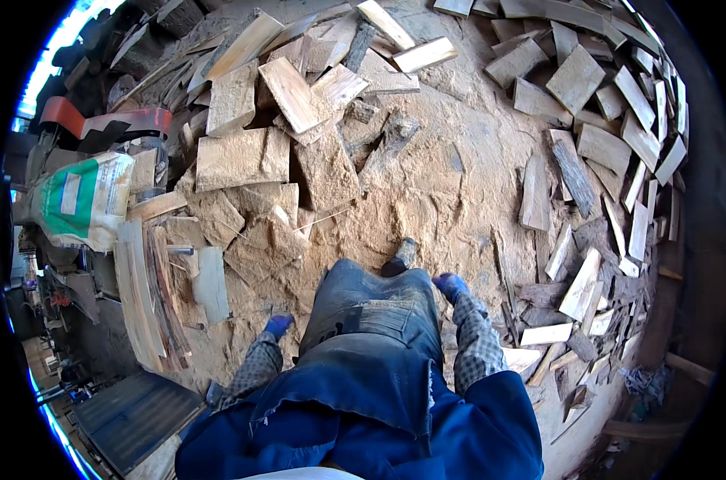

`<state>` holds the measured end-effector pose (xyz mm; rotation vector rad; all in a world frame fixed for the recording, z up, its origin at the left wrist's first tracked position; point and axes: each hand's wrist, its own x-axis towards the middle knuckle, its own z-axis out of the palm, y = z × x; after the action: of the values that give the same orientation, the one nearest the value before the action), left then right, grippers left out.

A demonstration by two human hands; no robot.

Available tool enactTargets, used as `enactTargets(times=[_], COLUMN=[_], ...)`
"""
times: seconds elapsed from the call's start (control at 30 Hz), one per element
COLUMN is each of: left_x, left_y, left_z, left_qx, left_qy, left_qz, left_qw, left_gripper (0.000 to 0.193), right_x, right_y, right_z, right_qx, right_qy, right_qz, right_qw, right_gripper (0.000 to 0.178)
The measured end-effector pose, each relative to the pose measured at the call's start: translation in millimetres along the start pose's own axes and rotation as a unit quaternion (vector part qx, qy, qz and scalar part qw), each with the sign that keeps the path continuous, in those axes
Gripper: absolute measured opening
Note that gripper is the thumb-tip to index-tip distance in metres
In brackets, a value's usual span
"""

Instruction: The person picks up wooden planks from a large pile on the floor and stacks them onto a growing pile nearby. The person wears blue gloves and handles the wood by hand, moving pieces one at a time or in small groups to organize the lumber.

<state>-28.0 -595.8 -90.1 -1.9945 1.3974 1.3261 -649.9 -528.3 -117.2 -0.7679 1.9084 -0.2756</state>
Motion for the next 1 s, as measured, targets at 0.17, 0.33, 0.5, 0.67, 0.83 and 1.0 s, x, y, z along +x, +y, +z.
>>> enactTargets(times=[0.17, 0.33, 0.5, 0.67, 0.83, 1.0], left_x=[-43.0, 21.1, 139.9, 296.2, 393.9, 539.1], left_y=[85.2, 225.6, 305.5, 331.6, 427.2, 456.6], left_z=[1.3, -30.2, -59.8, -112.0, -226.4, -300.4], left_qx=[-0.206, -0.157, -0.28, -0.196, -0.202, -0.321], left_qy=[-0.088, -0.073, -0.077, 0.045, 0.253, 0.322], left_qz=[0.007, 0.149, 0.128, 0.124, 0.144, 0.036], left_qw=[0.975, 0.973, 0.948, 0.972, 0.935, 0.89], left_gripper=[0.05, 0.049, 0.05, 0.06, 0.073, 0.074], right_x=[75.2, 133.2, 184.9, 252.1, 380.4, 574.6], right_y=[-124.6, -187.6, -171.9, -142.7, -197.2, -280.7], right_z=[-59.7, -119.4, -145.4, -172.7, -179.9, -130.7], right_qx=[0.102, 0.004, -0.041, -0.124, -0.232, -0.442], right_qy=[-0.058, -0.068, -0.058, -0.044, -0.032, -0.021], right_qz=[-0.026, -0.044, 0.0, 0.14, 0.068, -0.166], right_qw=[0.993, 0.997, 0.997, 0.981, 0.97, 0.881], right_gripper=[0.046, 0.054, 0.064, 0.079, 0.08, 0.081])
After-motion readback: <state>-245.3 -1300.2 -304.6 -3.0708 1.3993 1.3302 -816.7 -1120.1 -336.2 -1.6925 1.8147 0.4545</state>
